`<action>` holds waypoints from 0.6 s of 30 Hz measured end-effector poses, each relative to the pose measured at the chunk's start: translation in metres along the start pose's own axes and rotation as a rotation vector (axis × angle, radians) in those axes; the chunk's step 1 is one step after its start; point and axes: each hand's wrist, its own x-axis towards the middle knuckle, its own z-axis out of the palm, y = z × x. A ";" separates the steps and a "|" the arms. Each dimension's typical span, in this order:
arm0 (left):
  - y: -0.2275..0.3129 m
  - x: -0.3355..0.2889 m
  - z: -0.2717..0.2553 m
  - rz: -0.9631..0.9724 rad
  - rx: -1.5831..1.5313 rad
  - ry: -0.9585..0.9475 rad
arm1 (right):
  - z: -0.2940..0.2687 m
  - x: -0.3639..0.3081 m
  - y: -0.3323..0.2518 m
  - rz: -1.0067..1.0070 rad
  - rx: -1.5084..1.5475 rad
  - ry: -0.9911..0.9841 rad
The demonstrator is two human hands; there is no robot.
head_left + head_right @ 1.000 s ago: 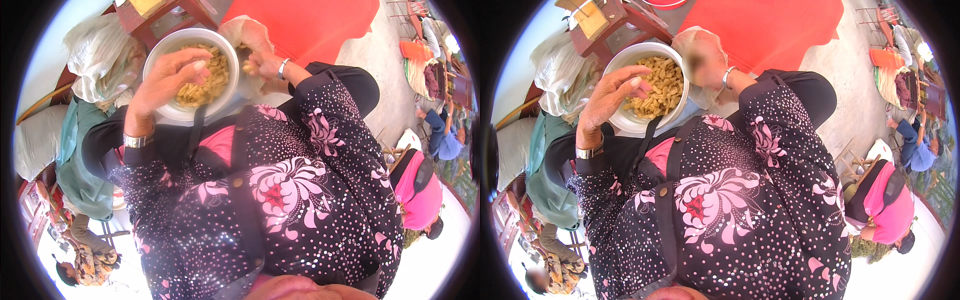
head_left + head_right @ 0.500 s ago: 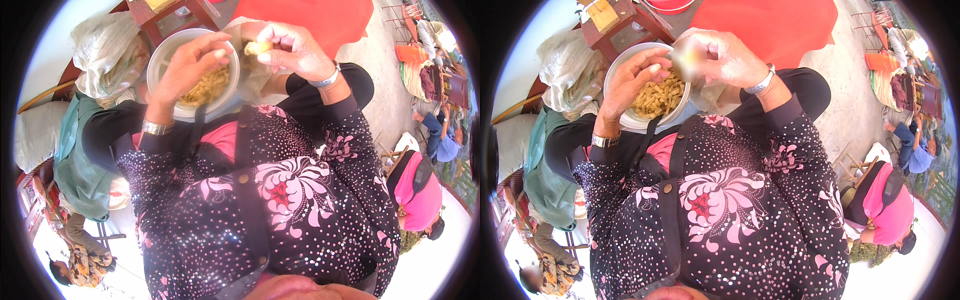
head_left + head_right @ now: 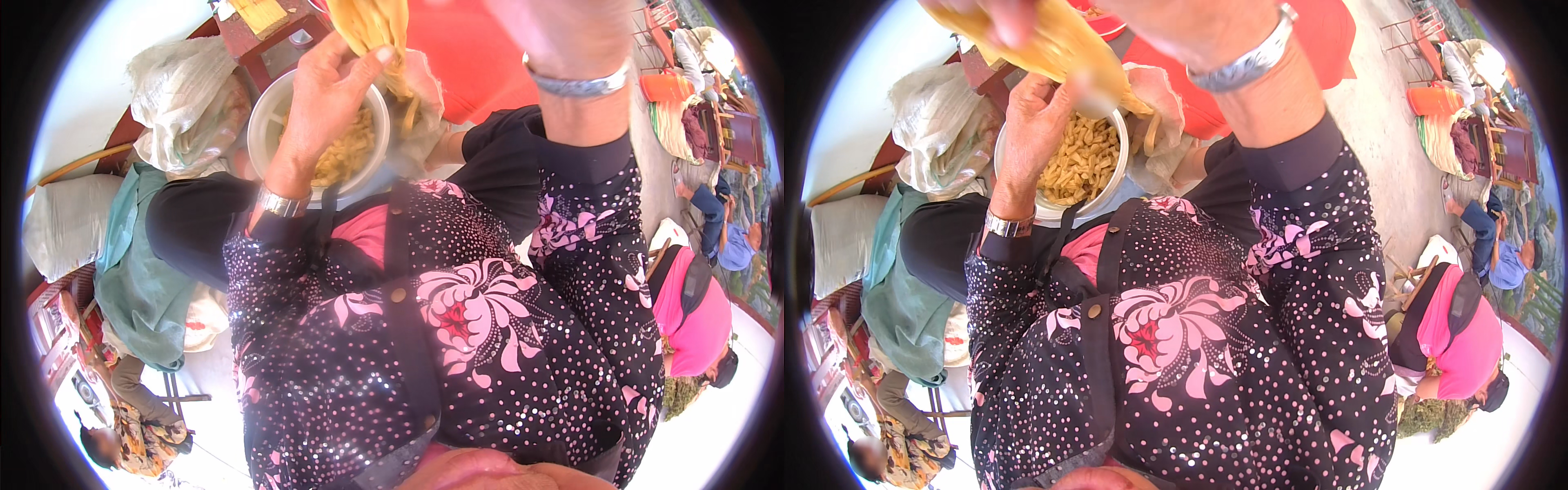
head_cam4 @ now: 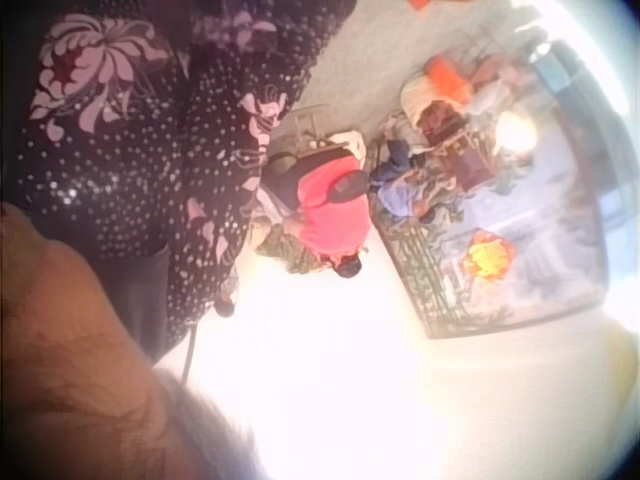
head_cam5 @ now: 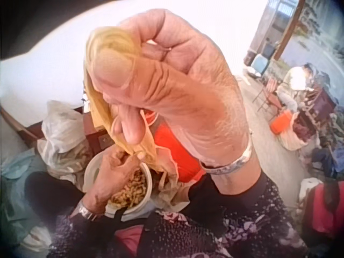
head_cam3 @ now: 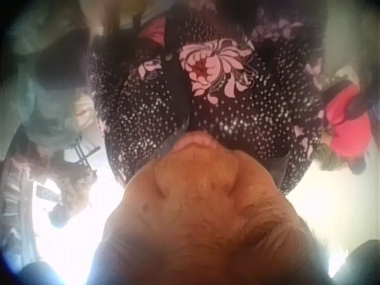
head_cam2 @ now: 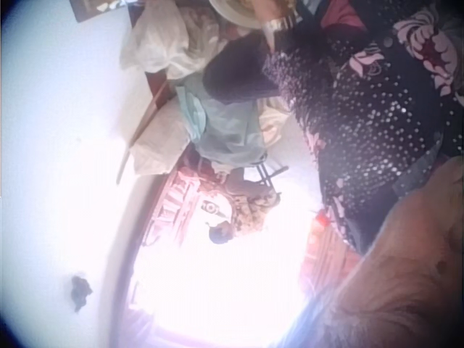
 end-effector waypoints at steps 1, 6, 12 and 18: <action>0.001 0.004 0.003 0.017 -0.001 0.012 | -0.001 0.000 0.000 0.001 -0.036 0.024; 0.005 0.004 -0.003 -0.061 0.054 0.030 | -0.020 -0.009 0.012 0.146 -0.332 0.072; -0.055 0.007 -0.023 -0.184 0.150 -0.061 | -0.050 -0.051 0.040 0.447 -0.757 -0.071; -0.088 0.001 -0.030 -0.257 0.154 -0.049 | -0.049 -0.069 0.070 0.582 -0.906 -0.285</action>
